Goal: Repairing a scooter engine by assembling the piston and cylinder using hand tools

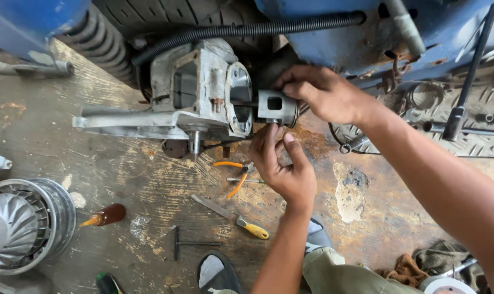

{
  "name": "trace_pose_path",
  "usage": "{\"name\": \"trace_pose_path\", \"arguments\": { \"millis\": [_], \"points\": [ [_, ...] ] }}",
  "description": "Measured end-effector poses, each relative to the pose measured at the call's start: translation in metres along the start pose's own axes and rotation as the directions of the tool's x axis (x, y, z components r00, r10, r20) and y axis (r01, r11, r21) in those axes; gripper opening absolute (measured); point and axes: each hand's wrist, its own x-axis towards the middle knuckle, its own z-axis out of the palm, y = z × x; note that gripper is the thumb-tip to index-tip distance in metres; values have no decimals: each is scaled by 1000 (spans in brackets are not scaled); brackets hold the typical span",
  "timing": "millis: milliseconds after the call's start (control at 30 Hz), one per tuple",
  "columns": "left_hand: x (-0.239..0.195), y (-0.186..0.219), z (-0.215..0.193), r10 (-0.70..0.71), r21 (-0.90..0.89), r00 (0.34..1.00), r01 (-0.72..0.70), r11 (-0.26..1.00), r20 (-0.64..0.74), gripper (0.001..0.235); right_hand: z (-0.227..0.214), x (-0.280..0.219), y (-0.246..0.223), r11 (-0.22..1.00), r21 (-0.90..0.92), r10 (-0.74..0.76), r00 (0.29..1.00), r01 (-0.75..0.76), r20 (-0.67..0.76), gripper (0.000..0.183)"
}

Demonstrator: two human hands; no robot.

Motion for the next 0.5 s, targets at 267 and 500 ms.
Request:
{"name": "trace_pose_path", "arguments": {
  "millis": [267,500],
  "points": [
    [11,11,-3,-13,-31,995,16,999,95,37,-8,-2,-5,990,138,21,1000,-21,3,45],
    [6,10,-7,-111,-130,984,130,983,141,42,-20,4,-17,993,107,39,997,-45,62,46]
  ]
}}
